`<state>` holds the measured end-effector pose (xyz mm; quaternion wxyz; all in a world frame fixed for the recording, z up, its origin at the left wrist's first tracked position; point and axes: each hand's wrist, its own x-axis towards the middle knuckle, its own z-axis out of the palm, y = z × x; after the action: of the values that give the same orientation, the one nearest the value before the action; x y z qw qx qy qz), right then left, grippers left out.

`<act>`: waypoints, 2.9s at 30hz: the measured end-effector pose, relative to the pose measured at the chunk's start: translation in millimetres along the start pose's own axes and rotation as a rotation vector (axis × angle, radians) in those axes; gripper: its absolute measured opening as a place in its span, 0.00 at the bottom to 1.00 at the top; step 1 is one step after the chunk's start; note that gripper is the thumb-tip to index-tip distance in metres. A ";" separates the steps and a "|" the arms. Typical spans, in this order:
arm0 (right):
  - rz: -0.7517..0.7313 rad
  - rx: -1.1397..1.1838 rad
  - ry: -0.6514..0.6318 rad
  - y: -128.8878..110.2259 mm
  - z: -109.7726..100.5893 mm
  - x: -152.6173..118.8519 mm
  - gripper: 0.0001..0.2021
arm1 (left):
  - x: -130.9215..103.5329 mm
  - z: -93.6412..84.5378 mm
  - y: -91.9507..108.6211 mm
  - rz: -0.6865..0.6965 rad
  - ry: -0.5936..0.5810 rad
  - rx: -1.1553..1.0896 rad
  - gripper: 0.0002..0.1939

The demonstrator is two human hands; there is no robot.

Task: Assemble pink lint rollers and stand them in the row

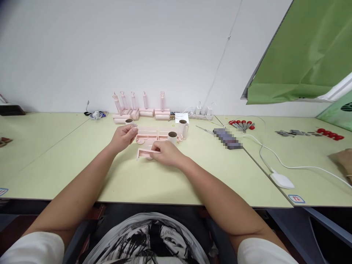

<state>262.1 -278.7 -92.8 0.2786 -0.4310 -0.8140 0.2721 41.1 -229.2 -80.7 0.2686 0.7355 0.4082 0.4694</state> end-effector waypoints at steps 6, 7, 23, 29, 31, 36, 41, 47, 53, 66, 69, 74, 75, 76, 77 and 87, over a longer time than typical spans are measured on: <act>-0.055 -0.445 -0.149 -3.5 11.3 -3.3 0.03 | -2.5 4.4 1.6 -0.003 -0.115 0.068 0.24; -0.049 -0.472 -0.167 -3.2 13.1 -3.6 0.04 | -3.0 5.2 2.1 -0.003 -0.132 0.076 0.23; 0.108 -0.621 0.031 0.4 6.9 3.2 0.09 | -4.9 6.9 1.7 -0.006 -0.182 0.059 0.23; 0.148 -0.755 0.023 -0.7 13.8 6.4 0.10 | -5.4 6.9 0.6 0.008 -0.209 0.046 0.21; 0.140 -0.782 0.018 -1.9 17.2 6.7 0.10 | -5.8 7.2 1.5 0.001 -0.215 0.051 0.21; 0.120 -0.803 -0.013 -3.1 21.3 6.6 0.11 | -6.1 7.6 3.0 -0.009 -0.256 0.044 0.22; 0.118 -0.795 -0.003 -1.6 22.0 5.4 0.10 | -5.9 7.8 2.4 -0.033 -0.309 0.035 0.22; 0.121 -0.748 0.021 0.4 22.1 3.5 0.09 | -6.0 7.9 -0.4 -0.032 -0.321 0.029 0.20; 0.105 -0.370 0.280 -2.8 18.3 0.8 0.10 | -9.0 7.0 6.9 0.000 -0.353 0.080 0.12; -0.055 0.182 0.605 2.4 12.9 1.7 0.19 | -14.6 20.4 20.9 0.117 -0.371 0.318 0.17; -0.037 0.302 0.721 7.9 5.9 4.6 0.20 | -12.1 18.0 19.3 0.106 -0.314 0.379 0.20; -0.029 0.437 0.548 14.4 7.3 9.0 0.24 | -13.8 23.0 19.1 0.130 -0.355 0.410 0.21; -0.035 0.446 0.509 13.1 8.1 8.6 0.24 | -14.3 24.3 19.1 0.141 -0.361 0.400 0.21; -0.045 0.454 0.470 10.8 8.6 7.8 0.25 | -14.7 25.1 19.1 0.150 -0.368 0.382 0.22; -0.058 0.465 0.433 7.8 8.9 6.4 0.25 | -14.9 25.5 19.0 0.154 -0.381 0.356 0.23; -0.262 0.519 0.335 -2.9 1.4 -4.4 0.22 | -11.6 12.9 23.9 0.104 -0.719 -0.038 0.26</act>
<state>261.6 -284.1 -92.7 0.5415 -0.2760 -0.7091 0.3575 58.5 -251.8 -72.9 0.3844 0.8682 0.2407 0.2012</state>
